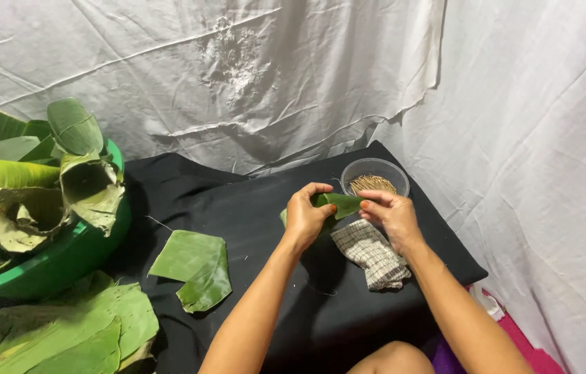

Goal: Cleaning a banana leaf with a cloth and then folding it into a cone shape.

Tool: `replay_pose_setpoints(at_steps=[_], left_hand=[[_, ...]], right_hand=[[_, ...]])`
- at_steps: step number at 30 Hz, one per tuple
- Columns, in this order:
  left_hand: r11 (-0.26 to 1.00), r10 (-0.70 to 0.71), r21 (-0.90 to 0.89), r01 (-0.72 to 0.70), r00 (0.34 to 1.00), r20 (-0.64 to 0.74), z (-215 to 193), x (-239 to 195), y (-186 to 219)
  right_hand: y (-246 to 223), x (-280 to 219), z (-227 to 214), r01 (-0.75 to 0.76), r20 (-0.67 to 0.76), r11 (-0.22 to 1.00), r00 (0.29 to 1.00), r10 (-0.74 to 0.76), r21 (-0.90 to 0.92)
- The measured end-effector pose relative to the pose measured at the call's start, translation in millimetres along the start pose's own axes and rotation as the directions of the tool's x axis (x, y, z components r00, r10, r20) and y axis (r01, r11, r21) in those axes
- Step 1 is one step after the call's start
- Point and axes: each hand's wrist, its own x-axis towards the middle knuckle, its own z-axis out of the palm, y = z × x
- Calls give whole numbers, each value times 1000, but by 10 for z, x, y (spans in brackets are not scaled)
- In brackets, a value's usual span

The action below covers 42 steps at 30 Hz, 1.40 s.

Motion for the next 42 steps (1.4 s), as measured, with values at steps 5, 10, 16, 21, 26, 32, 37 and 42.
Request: replay_pose_setpoints(at_steps=[5, 10, 16, 21, 26, 32, 37, 42], left_hand=[[1000, -21, 6, 22, 998, -67, 205, 259, -12], [995, -90, -48, 84, 983, -162, 342, 386, -104], [990, -142, -31, 138, 974, -176, 417, 510, -304], [984, -178, -53, 171, 968, -177, 394, 527, -350], [982, -188, -63, 180, 966, -175, 389, 546, -429], [981, -194, -52, 188, 966, -172, 415, 556, -466], [982, -190, -38, 186, 966, -177, 426, 568, -458], [983, -181, -37, 178, 969, -167, 398, 548, -411]], right_hand=[[-21, 464, -101, 27, -6, 990, 1000, -28, -140], [228, 1003, -326, 36, -49, 940, 997, -56, -340], [365, 1411, -308, 256, 245, 78, 962, -121, -964], [415, 1498, -163, 394, 398, -201, 917, 24, -897], [533, 1556, -221, 397, 401, -216, 916, 27, -892], [615, 1599, -327, 361, 354, -144, 932, 73, -921], [598, 1538, -240, 302, 295, -72, 951, 98, -951], [558, 1563, -187, 206, 209, 55, 975, 72, -977]])
